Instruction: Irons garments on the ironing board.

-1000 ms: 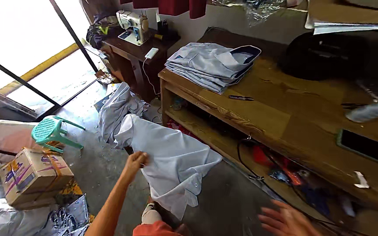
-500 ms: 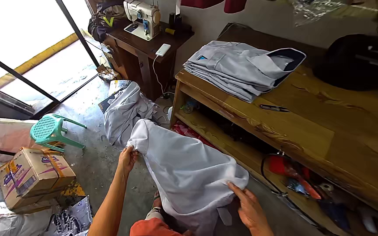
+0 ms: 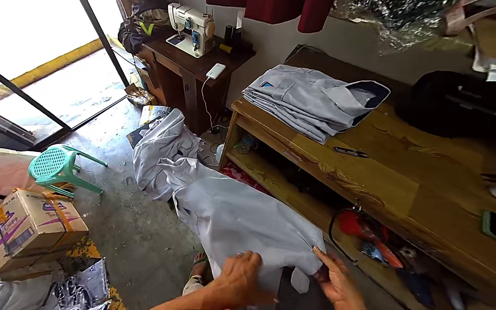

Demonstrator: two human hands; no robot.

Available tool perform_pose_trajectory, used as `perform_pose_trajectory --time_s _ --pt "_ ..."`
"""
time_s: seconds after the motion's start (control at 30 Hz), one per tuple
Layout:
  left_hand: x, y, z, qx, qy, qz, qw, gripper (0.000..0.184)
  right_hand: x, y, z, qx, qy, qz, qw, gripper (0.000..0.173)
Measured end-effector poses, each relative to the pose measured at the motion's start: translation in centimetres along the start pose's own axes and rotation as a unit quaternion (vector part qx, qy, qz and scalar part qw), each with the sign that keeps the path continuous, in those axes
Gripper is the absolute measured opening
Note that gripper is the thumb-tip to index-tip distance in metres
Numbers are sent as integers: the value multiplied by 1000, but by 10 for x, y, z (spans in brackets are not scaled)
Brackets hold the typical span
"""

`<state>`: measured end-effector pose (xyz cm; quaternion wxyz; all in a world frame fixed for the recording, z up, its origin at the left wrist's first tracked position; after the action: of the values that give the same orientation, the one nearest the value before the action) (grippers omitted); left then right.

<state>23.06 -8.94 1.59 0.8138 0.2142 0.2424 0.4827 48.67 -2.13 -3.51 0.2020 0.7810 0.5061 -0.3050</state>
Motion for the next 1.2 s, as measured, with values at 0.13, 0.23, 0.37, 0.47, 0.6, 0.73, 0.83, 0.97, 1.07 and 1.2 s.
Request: perform_pose_trajectory --time_s 0.13,0.23,0.37,0.47,0.6,0.73,0.83,0.97,1.07,1.2 --pt "22 -62 7 104 -37 -68 992 40 -7 -3 -23 -31 63 -58 996 41" --pt "25 -62 7 105 -45 -42 993 26 -2 1 -23 -4 63 -100 993 17" --pt "23 -55 11 -4 -60 -74 995 25 13 11 -28 -43 119 -108 986 11" --pt "28 -2 -14 38 -33 101 994 24 31 14 -28 -125 153 -88 976 9" --pt "34 108 -71 154 27 292 943 25 39 11 -19 -192 171 -80 963 16" --pt "54 131 -96 190 27 189 963 25 36 8 -15 -248 188 -91 946 43" --pt "64 129 -99 209 42 148 966 26 38 7 -14 -294 210 -70 930 47" --pt "70 128 -102 197 83 128 968 24 37 8 -13 -303 207 -55 929 45" --pt "60 144 -110 -3 54 201 978 17 36 6 -15 -318 212 -36 923 44" --pt "29 157 -116 -237 -26 237 942 11 33 3 -17 -350 224 -18 909 43"
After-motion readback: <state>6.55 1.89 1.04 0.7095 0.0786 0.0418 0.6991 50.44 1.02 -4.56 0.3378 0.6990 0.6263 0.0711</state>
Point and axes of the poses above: each hand's wrist, its own x-axis towards the middle knuckle, its own y-axis out of the back of the hand, z = x × y, the point moved 7 cm from there along x, towards the middle knuckle, and after that the axes turned 8 degrees about -y, right-handed, at the moved point
